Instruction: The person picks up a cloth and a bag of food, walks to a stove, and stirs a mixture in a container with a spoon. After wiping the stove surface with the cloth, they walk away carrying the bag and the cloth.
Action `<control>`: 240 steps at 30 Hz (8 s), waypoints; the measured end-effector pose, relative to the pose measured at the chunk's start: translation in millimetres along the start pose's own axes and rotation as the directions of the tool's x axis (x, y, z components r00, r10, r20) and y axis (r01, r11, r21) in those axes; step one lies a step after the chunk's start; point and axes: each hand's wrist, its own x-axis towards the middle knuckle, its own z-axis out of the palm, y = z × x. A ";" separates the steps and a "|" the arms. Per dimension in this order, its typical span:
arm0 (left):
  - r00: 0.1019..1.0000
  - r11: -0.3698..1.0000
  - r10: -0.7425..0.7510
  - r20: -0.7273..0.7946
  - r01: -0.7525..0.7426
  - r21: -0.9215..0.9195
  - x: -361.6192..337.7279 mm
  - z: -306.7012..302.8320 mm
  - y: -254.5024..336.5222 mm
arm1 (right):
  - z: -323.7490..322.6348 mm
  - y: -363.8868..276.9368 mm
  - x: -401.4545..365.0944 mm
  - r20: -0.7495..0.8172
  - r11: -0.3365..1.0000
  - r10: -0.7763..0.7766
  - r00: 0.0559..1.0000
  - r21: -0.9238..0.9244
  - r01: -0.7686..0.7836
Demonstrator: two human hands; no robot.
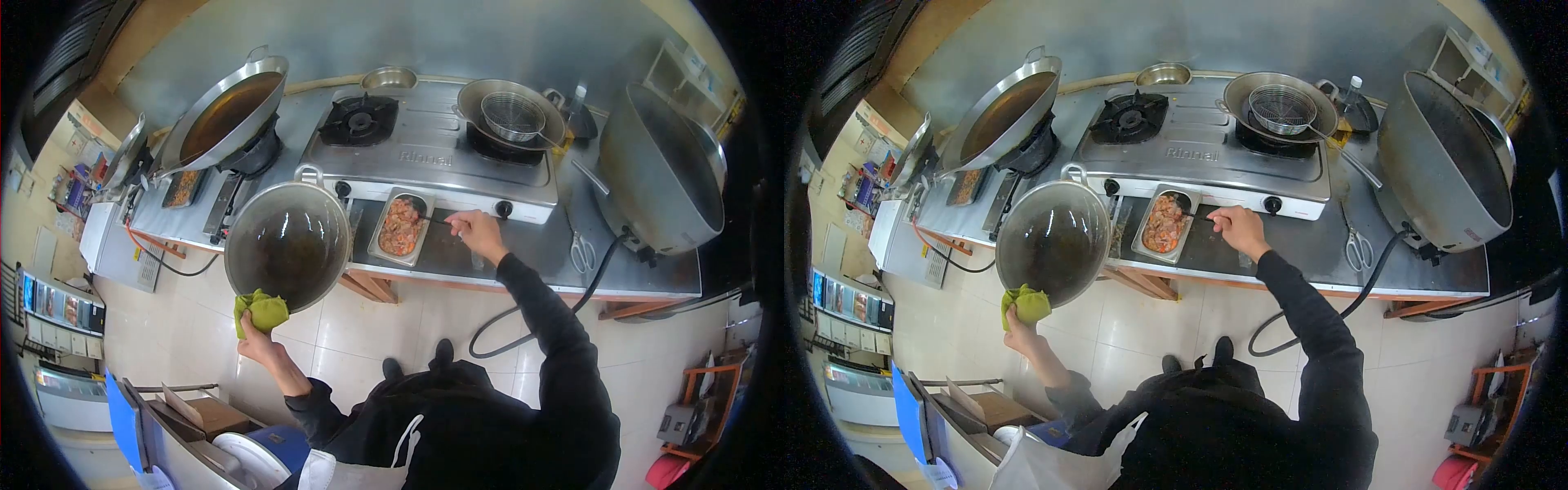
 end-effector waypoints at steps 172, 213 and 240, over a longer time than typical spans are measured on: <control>0.890 0.980 -0.178 0.420 0.200 -0.007 118.7 304.5 -49.4 | 30.2 -74.2 -87.6 -0.453 0.998 -0.009 0.891 0.051 0.036; 0.376 0.879 -0.205 0.904 0.477 0.001 143.1 359.8 -109.3 | 88.7 -123.3 -69.0 -0.521 0.905 0.391 0.759 0.366 -0.216; 0.155 0.394 -0.245 0.957 0.918 -0.047 203.8 198.7 -149.4 | 92.2 -120.6 -74.4 -0.524 0.886 0.382 0.762 0.442 -0.140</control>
